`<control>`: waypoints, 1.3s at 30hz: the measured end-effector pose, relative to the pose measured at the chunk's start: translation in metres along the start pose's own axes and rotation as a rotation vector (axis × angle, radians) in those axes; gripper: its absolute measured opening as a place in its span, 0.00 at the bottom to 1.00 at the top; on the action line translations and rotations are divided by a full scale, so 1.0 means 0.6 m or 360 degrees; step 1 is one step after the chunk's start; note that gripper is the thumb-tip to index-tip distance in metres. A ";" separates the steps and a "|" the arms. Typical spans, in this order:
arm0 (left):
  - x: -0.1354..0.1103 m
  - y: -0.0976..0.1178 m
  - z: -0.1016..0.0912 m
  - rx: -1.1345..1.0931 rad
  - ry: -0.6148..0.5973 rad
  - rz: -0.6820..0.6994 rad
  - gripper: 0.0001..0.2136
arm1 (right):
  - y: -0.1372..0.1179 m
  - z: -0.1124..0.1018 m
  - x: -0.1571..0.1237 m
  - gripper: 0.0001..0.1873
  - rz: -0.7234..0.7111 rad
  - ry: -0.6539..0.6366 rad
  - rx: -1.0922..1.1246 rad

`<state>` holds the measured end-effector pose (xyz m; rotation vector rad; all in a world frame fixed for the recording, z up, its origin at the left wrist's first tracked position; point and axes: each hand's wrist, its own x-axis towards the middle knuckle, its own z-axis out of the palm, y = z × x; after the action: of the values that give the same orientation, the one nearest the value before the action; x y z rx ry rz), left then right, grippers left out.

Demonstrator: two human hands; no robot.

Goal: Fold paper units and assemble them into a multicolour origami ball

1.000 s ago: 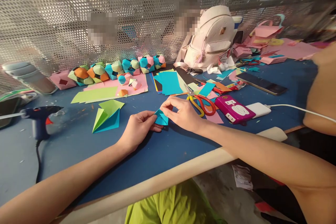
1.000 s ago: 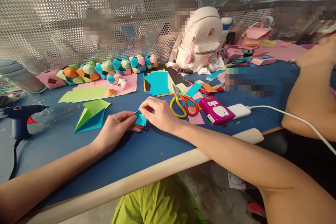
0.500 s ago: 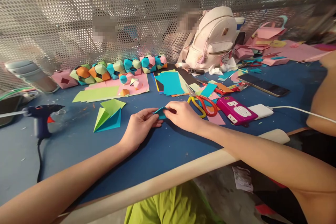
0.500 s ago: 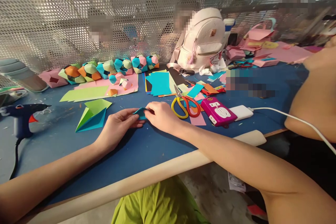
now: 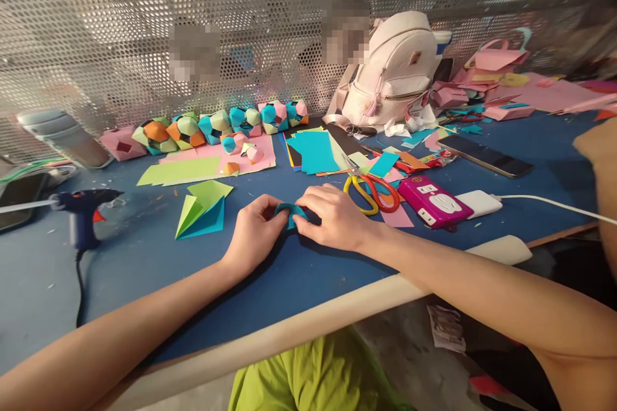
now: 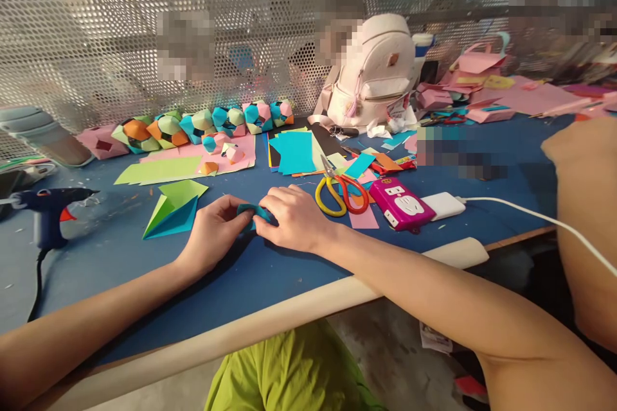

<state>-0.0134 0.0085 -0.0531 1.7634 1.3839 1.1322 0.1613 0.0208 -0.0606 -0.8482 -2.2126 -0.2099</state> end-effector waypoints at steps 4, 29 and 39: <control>0.005 -0.008 0.001 -0.0099 0.0057 -0.0057 0.05 | 0.003 0.002 0.001 0.11 0.0079 0.0001 0.0026; 0.003 0.004 0.002 -0.0032 0.0022 -0.0089 0.03 | 0.001 -0.006 0.005 0.17 -0.0023 -0.0104 0.0112; 0.034 -0.005 -0.017 -0.0609 0.0161 -0.0337 0.05 | 0.028 0.009 -0.005 0.14 0.0219 -0.0086 0.0352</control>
<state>-0.0219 0.0283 -0.0463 1.2764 1.2751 1.2831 0.1703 0.0343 -0.0683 -0.8866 -2.1677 0.1230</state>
